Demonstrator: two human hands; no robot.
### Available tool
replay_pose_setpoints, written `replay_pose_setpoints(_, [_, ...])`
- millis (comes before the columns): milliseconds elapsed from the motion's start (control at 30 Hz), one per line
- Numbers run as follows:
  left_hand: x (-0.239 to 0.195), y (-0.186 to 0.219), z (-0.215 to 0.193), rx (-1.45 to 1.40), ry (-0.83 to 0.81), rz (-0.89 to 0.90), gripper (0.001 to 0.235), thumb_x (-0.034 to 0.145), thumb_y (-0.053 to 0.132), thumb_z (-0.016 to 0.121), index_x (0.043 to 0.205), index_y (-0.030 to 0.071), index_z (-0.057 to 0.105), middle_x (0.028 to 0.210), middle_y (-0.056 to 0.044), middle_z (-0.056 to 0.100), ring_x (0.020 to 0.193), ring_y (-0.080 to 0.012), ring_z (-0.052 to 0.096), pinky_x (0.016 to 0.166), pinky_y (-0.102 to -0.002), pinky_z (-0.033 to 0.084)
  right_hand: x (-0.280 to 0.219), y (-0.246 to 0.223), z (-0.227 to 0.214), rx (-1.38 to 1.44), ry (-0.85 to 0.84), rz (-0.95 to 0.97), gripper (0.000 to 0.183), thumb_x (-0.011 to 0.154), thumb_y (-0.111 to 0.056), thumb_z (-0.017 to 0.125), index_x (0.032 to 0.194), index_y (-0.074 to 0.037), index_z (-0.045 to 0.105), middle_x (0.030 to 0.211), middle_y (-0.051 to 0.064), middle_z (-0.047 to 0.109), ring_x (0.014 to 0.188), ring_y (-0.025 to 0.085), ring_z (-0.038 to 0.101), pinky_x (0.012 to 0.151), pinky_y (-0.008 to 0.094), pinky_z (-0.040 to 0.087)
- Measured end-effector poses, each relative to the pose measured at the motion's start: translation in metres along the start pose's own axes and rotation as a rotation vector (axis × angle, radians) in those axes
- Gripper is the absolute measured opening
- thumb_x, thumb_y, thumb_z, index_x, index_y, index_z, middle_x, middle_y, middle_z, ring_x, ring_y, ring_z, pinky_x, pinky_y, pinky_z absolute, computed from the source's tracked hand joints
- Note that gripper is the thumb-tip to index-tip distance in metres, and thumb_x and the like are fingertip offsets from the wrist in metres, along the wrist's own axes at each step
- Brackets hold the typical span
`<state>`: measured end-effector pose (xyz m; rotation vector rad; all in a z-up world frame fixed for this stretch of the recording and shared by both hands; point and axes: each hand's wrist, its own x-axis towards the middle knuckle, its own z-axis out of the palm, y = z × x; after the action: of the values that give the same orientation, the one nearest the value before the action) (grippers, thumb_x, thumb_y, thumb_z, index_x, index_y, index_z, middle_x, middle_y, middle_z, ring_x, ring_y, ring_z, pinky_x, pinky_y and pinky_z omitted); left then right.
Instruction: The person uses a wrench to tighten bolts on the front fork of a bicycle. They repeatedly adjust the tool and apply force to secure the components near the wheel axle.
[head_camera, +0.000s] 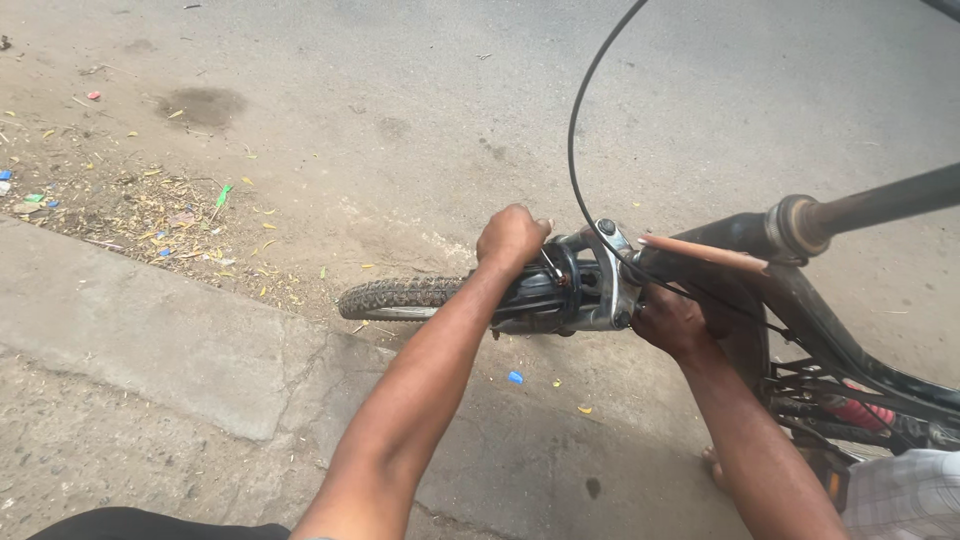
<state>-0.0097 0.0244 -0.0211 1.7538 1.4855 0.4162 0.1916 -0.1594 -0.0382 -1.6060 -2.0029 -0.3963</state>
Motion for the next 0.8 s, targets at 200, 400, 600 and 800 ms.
replay_pose_setpoints(200, [0.014, -0.022, -0.011, -0.079, 0.080, 0.196, 0.028, 0.089, 0.028, 0.074, 0.092, 0.000, 0.074, 0.082, -0.016, 0.076, 0.079, -0.0252, 0.075, 0.079, -0.039, 0.058, 0.010, -0.011, -0.011, 0.053, 0.045, -0.051, 0.033, 0.084, -0.011, 0.075, 0.115, -0.011, 0.067, 0.093, 0.012, 0.071, 0.083, 0.032, 0.071, 0.071, 0.046, 0.055])
replay_pose_setpoints(400, [0.013, -0.017, -0.004, -0.059, -0.089, 0.129, 0.023, 0.083, 0.019, 0.070, 0.092, -0.002, 0.075, 0.084, -0.016, 0.078, 0.080, -0.0253, 0.077, 0.080, -0.039, 0.060, 0.008, -0.016, -0.013, 0.020, 0.051, -0.057, 0.036, 0.081, -0.009, 0.075, 0.116, -0.010, 0.067, 0.094, 0.013, 0.070, 0.083, 0.034, 0.070, 0.072, 0.047, 0.055])
replay_pose_setpoints(600, [-0.045, -0.013, -0.020, -0.291, 0.284, 0.207, 0.020, 0.087, 0.017, 0.065, 0.098, 0.000, 0.065, 0.088, -0.018, 0.074, 0.077, -0.0260, 0.074, 0.077, -0.041, 0.059, 0.010, -0.008, -0.009, 0.032, 0.063, -0.064, 0.039, 0.080, -0.007, 0.075, 0.118, -0.012, 0.064, 0.095, 0.011, 0.069, 0.085, 0.032, 0.070, 0.073, 0.046, 0.055])
replay_pose_setpoints(800, [-0.097, -0.016, -0.029, -0.389, 0.186, 0.172, 0.020, 0.095, 0.022, 0.067, 0.099, 0.003, 0.063, 0.084, -0.012, 0.071, 0.067, -0.0186, 0.072, 0.059, -0.033, 0.059, 0.005, -0.007, -0.006, 0.047, 0.031, -0.100, 0.052, 0.082, -0.003, 0.074, 0.131, -0.012, 0.062, 0.092, 0.010, 0.068, 0.083, 0.030, 0.069, 0.071, 0.046, 0.054])
